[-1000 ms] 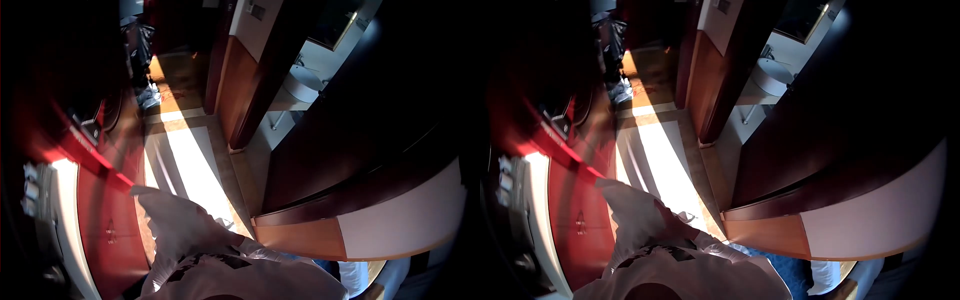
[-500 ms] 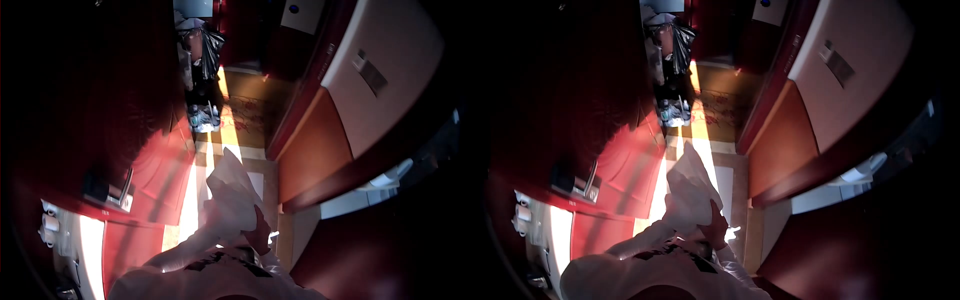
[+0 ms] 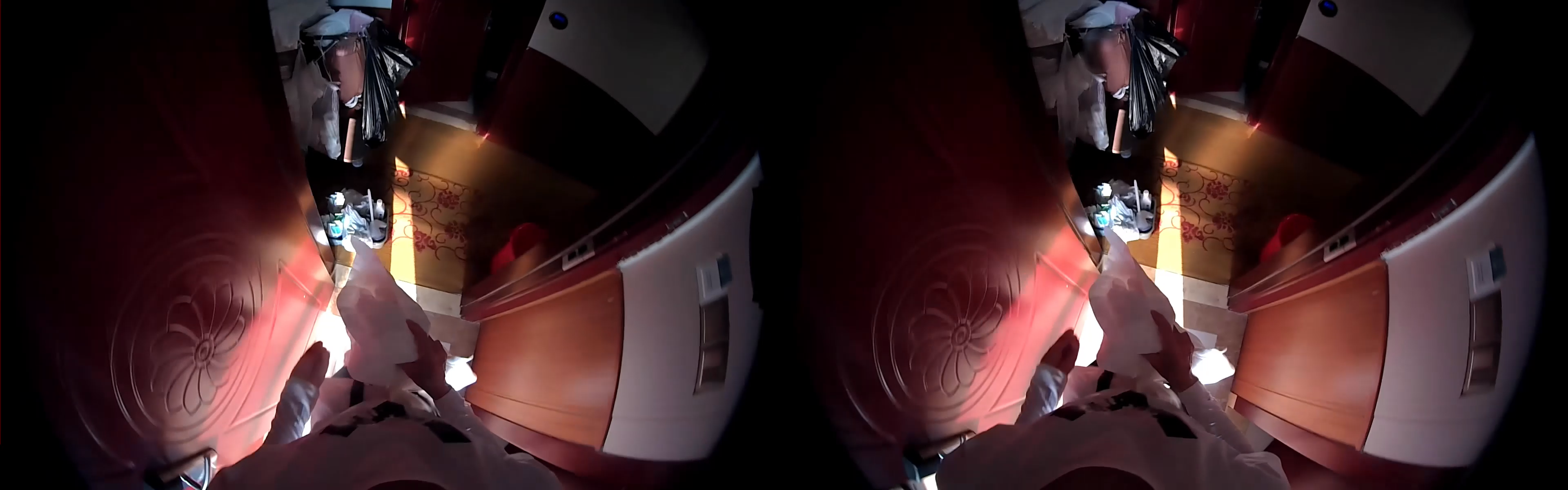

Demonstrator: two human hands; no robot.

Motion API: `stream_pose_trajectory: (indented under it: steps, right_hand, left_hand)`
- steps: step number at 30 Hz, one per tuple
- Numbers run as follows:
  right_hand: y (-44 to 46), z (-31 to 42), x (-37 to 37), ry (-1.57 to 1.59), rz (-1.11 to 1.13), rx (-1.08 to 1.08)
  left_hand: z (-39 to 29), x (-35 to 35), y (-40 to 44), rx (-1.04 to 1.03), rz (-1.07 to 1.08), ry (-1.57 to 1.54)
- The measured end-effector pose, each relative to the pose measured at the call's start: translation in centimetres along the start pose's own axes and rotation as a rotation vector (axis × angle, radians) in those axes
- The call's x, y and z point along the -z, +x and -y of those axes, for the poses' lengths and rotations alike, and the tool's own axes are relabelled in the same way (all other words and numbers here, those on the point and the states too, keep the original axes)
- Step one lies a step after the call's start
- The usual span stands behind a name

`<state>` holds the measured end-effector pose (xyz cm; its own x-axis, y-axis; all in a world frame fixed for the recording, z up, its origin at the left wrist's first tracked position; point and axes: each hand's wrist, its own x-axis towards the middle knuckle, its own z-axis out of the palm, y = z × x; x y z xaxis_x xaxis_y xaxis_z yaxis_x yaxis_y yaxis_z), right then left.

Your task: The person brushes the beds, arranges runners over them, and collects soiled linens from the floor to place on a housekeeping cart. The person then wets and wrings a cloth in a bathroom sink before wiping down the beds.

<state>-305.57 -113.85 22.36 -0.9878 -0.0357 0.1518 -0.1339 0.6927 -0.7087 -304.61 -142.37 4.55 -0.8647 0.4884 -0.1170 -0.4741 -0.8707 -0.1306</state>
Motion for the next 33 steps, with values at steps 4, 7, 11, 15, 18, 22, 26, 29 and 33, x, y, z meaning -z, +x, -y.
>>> stream_pose_trajectory:
  steps: [4,7,11,15,18,22,26,29,33]
  right_hand:
    - [8.2,-2.2,0.5,-0.078,0.108,0.040]
    - [13.3,-4.0,1.4,-0.092,0.113,0.096]
    - [20.4,-7.1,1.5,0.012,0.062,0.041]
    - [28.4,-10.8,4.6,-0.004,0.127,0.023]
    - [35.8,-15.5,5.5,0.003,0.088,0.097]
    - [45.4,-21.1,8.3,-0.044,-0.052,0.248]
    - [50.6,-30.4,12.8,-0.141,-0.205,0.175]
    - [50.4,-37.0,17.9,-0.433,-0.129,-0.189]
    - [49.6,-42.0,23.7,-0.403,-0.437,-0.147]
  left_hand:
    - [-0.8,-13.1,14.1,-0.343,-0.650,0.499]
    - [-4.8,-13.0,24.2,-0.099,-0.196,0.468]
    - [-4.2,-18.6,34.8,-0.033,-0.419,0.598]
    - [-3.9,-19.9,42.7,0.001,-0.347,0.637]
    - [-6.8,-18.0,48.3,-0.067,-0.346,0.566]
    - [-8.2,-19.0,55.5,-0.113,-0.479,0.524]
    - [-8.4,-22.1,63.0,-0.209,-0.429,0.614]
    - [-10.4,-22.0,69.6,-0.250,-0.412,0.759]
    - [-13.8,-21.9,78.5,-0.265,-0.336,0.864]
